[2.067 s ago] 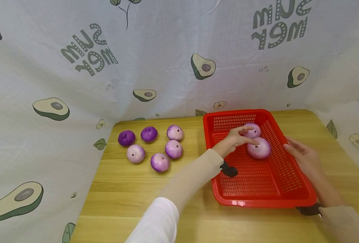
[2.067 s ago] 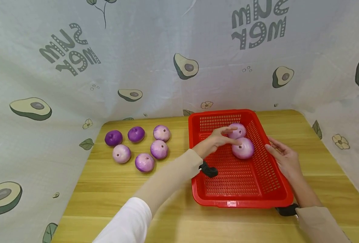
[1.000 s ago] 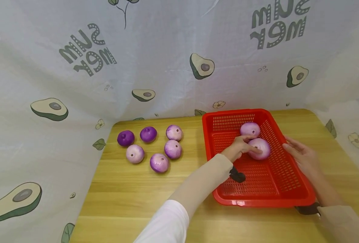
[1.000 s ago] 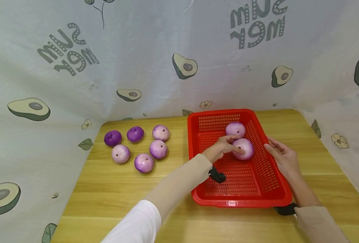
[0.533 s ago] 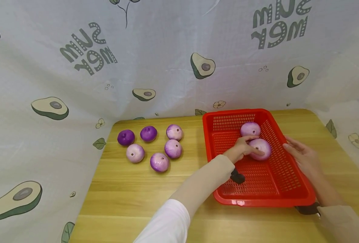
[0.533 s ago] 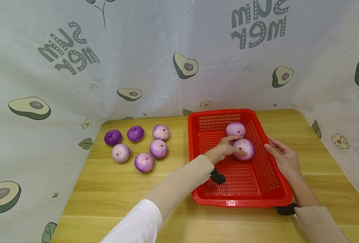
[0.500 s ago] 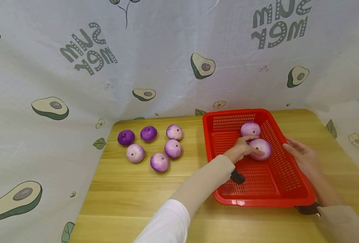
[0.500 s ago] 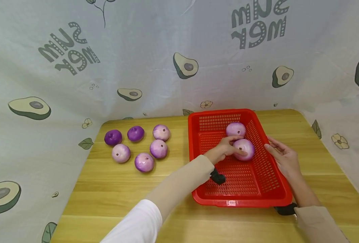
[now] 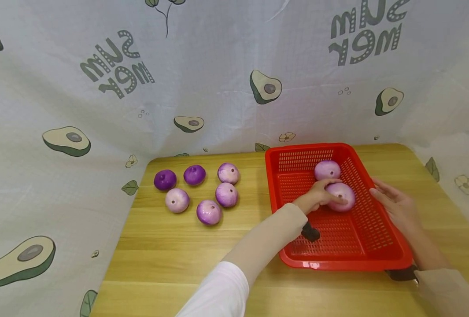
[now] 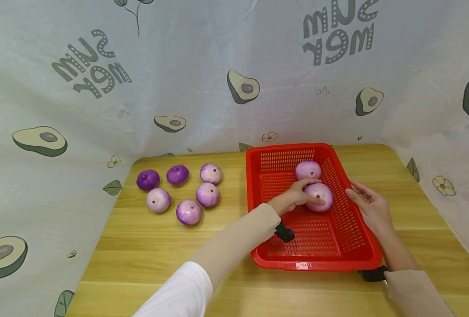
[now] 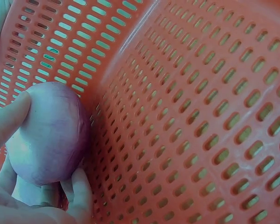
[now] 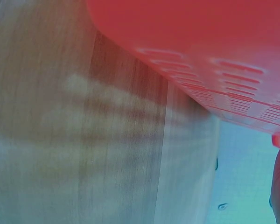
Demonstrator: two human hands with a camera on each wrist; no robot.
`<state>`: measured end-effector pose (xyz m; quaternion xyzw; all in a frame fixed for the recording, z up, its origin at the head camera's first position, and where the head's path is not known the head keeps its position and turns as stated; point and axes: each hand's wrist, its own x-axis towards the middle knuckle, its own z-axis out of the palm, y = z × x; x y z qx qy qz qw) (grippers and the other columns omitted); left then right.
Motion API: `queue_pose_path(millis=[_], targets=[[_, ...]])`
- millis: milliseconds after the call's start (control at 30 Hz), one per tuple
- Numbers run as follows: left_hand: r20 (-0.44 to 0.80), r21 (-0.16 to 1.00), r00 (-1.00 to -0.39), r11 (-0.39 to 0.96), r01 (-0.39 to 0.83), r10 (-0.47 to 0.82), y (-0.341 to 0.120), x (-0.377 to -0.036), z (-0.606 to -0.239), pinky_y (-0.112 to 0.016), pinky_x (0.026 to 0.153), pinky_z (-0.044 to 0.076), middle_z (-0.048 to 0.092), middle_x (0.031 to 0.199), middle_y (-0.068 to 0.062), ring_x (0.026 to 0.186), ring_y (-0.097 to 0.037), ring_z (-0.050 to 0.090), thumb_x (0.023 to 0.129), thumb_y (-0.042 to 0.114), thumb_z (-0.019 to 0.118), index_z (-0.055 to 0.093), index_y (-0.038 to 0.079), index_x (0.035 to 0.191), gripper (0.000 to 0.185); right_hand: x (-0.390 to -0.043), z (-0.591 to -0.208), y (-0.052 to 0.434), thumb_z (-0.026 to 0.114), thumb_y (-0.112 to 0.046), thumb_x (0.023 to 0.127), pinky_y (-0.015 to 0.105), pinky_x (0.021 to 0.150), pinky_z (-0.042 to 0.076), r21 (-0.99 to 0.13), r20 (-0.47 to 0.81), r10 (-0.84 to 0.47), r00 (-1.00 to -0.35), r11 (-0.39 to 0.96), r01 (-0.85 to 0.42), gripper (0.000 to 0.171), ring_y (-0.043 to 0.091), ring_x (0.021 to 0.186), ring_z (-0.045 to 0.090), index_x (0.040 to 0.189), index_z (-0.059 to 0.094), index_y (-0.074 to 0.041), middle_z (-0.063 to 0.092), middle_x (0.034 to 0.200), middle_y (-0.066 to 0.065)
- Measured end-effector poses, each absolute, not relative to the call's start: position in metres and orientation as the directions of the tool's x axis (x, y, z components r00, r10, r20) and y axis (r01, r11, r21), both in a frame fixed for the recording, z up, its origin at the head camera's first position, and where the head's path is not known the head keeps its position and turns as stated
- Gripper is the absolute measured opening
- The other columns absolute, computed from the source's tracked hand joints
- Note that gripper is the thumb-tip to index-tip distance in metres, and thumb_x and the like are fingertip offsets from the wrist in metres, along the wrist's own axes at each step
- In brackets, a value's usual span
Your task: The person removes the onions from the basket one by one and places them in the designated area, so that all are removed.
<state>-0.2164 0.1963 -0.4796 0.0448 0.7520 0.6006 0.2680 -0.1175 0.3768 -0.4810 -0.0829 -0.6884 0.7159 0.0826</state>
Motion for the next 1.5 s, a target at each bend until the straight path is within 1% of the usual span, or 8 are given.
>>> queue_pose_path(millis=[233, 467, 667, 800, 900, 1033, 1267, 1500], targets=[[-0.339, 0.937, -0.843, 0.234, -0.260, 0.418, 0.194, -0.216, -0.481, -0.025, 0.089, 0.051, 0.061, 0.115, 0.001, 0.101, -0.011, 0.059, 0.076, -0.007, 0.083, 0.073, 0.014, 0.118, 0.048, -0.118, -0.483, 0.377, 0.064, -0.010, 0.098, 0.022, 0.056, 0.056, -1.000, -0.002, 0.225, -0.974, -0.011, -0.001, 0.037, 0.004, 0.070, 0.069, 0.126, 0.070, -0.033, 0.070, 0.092, -0.017], [-0.366, 0.918, -0.839, 0.304, -0.254, 0.403, 0.194, -0.215, -0.476, -0.024, 0.088, 0.050, 0.060, 0.117, 0.004, 0.100, -0.010, 0.058, 0.076, -0.002, 0.085, 0.074, 0.018, 0.115, 0.046, -0.119, -0.484, 0.378, 0.065, -0.013, 0.098, 0.021, 0.056, 0.056, -0.998, -0.007, 0.240, -0.971, 0.063, 0.023, 0.036, 0.003, 0.070, 0.068, 0.127, 0.069, -0.036, 0.069, 0.093, -0.020], [-0.377, 0.912, -0.835, 0.320, -0.258, 0.402, 0.193, -0.215, -0.468, -0.023, 0.085, 0.051, 0.061, 0.114, 0.004, 0.093, -0.009, 0.057, 0.075, -0.003, 0.086, 0.075, 0.018, 0.112, 0.044, -0.119, -0.485, 0.378, 0.066, -0.015, 0.098, 0.022, 0.056, 0.056, -0.998, -0.011, 0.241, -0.970, 0.053, 0.024, 0.036, 0.004, 0.069, 0.068, 0.127, 0.069, -0.035, 0.069, 0.094, -0.017], [-0.373, 0.915, -0.819, 0.316, -0.249, 0.435, 0.191, -0.217, -0.461, -0.024, 0.084, 0.052, 0.060, 0.118, 0.006, 0.093, -0.009, 0.057, 0.077, 0.000, 0.085, 0.074, 0.020, 0.115, 0.044, -0.118, -0.485, 0.378, 0.066, -0.014, 0.098, 0.022, 0.056, 0.056, -1.000, -0.019, 0.238, -0.971, 0.017, 0.024, 0.037, 0.005, 0.069, 0.069, 0.128, 0.069, -0.034, 0.070, 0.095, -0.016], [-0.380, 0.915, -0.798, 0.318, -0.249, 0.469, 0.188, -0.218, -0.454, -0.027, 0.083, 0.053, 0.060, 0.121, 0.007, 0.094, -0.010, 0.058, 0.079, 0.003, 0.084, 0.073, 0.023, 0.116, 0.044, -0.118, -0.484, 0.377, 0.064, -0.009, 0.098, 0.024, 0.057, 0.057, -0.996, -0.035, 0.218, -0.975, -0.091, 0.015, 0.036, 0.007, 0.071, 0.070, 0.125, 0.071, -0.032, 0.071, 0.095, -0.016], [-0.385, 0.915, -0.777, 0.319, -0.248, 0.498, 0.183, -0.219, -0.443, -0.030, 0.082, 0.055, 0.061, 0.113, 0.006, 0.091, -0.010, 0.059, 0.080, 0.007, 0.084, 0.074, 0.025, 0.117, 0.043, -0.118, -0.482, 0.376, 0.061, -0.007, 0.099, 0.025, 0.059, 0.058, -0.987, -0.044, 0.201, -0.979, -0.162, 0.011, 0.035, 0.008, 0.073, 0.071, 0.123, 0.072, -0.030, 0.073, 0.097, -0.015], [-0.334, 0.920, -0.774, 0.366, -0.143, 0.538, 0.169, -0.219, -0.427, -0.027, 0.077, 0.055, 0.062, 0.106, 0.012, 0.087, -0.007, 0.057, 0.078, 0.014, 0.087, 0.076, 0.029, 0.112, 0.039, -0.119, -0.481, 0.376, 0.063, -0.010, 0.099, 0.022, 0.057, 0.057, -0.998, -0.042, 0.219, -0.975, -0.055, 0.030, 0.037, 0.006, 0.070, 0.069, 0.127, 0.070, -0.033, 0.071, 0.094, -0.018], [-0.275, 0.943, -0.716, 0.325, -0.070, 0.641, 0.148, -0.216, -0.408, -0.030, 0.075, 0.057, 0.061, 0.106, 0.012, 0.088, -0.008, 0.057, 0.082, 0.015, 0.083, 0.074, 0.030, 0.117, 0.040, -0.118, -0.481, 0.378, 0.062, -0.013, 0.100, 0.024, 0.057, 0.057, -0.999, -0.048, 0.216, -0.975, -0.023, 0.044, 0.039, 0.008, 0.069, 0.069, 0.133, 0.066, -0.032, 0.070, 0.092, -0.016]])
